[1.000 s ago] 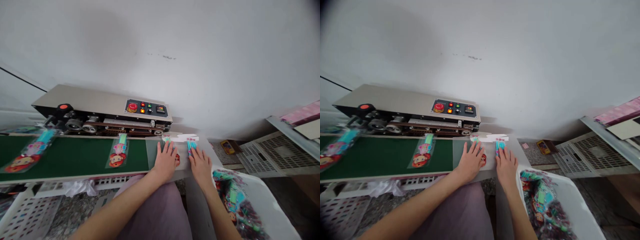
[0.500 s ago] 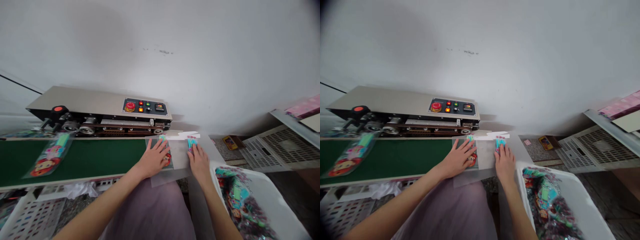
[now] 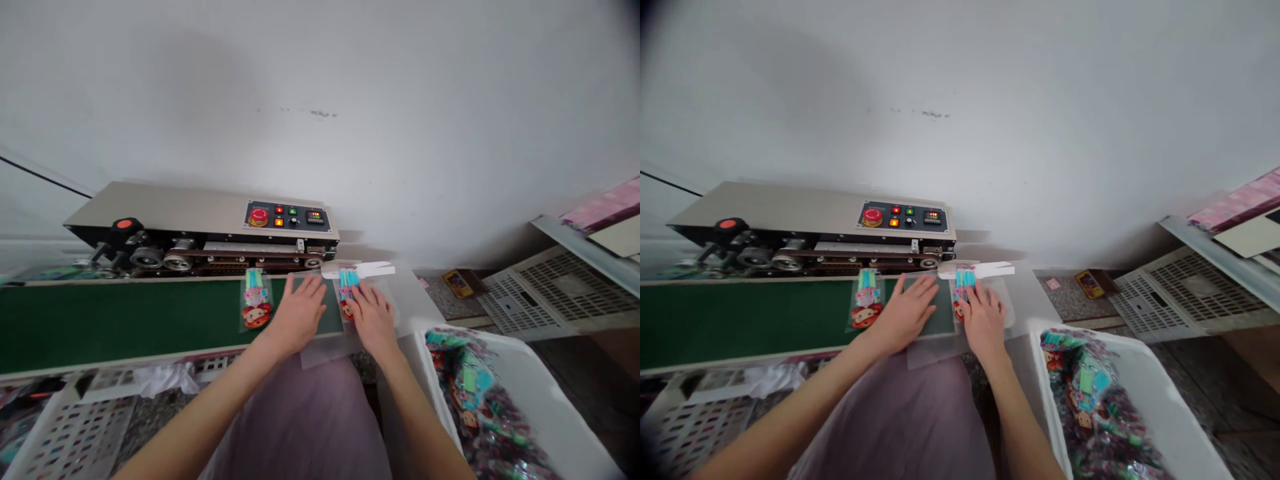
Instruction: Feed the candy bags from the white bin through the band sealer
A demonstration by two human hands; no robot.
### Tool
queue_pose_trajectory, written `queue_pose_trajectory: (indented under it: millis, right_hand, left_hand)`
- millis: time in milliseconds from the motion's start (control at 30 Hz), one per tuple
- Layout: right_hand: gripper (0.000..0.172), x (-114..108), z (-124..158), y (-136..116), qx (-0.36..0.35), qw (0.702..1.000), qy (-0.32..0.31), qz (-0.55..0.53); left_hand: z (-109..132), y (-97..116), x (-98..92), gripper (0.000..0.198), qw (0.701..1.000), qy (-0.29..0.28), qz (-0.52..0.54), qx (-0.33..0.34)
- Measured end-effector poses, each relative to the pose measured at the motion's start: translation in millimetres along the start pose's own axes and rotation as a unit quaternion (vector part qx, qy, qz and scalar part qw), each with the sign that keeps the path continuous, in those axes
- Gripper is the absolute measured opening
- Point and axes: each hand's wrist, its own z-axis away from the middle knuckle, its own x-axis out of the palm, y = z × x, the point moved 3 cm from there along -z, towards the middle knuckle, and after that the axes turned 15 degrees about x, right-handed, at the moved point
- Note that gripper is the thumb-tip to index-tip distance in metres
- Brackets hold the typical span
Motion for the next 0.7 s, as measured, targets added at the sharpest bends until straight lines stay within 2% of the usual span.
queue_pose_trajectory:
  millis: [133, 233, 300, 467, 700]
  right_hand:
    - [0.050, -1.4, -4.8, 19.7, 0.024, 0.998, 0.010, 0.050]
    - [0.049, 3.2, -8.0, 28.7, 0.007, 0.999, 0.018, 0.045]
    - [0.049, 9.8, -8.0, 32.5, -0.005, 0.999, 0.022, 0.033]
    - [0.052, 24.0, 1.4, 21.4, -0.043, 0.999, 0.007, 0.004]
    - [0.053, 17.9, 12.1, -16.8, -0.054, 0.998, -0.027, -0.003]
  left_hand:
    - [-34.4, 31.2, 17.9, 0.047, 0.998, 0.009, 0.020, 0.067]
    - [-48.2, 38.4, 35.7, 0.051, 0.997, 0.011, 0.018, 0.070]
    - [-48.6, 37.0, 45.8, 0.054, 0.998, 0.011, 0.013, 0.063]
    - [-25.4, 22.7, 52.8, 0.054, 0.999, 0.031, -0.009, 0.033]
    - [16.8, -8.7, 31.8, 0.051, 0.999, 0.022, -0.037, -0.023]
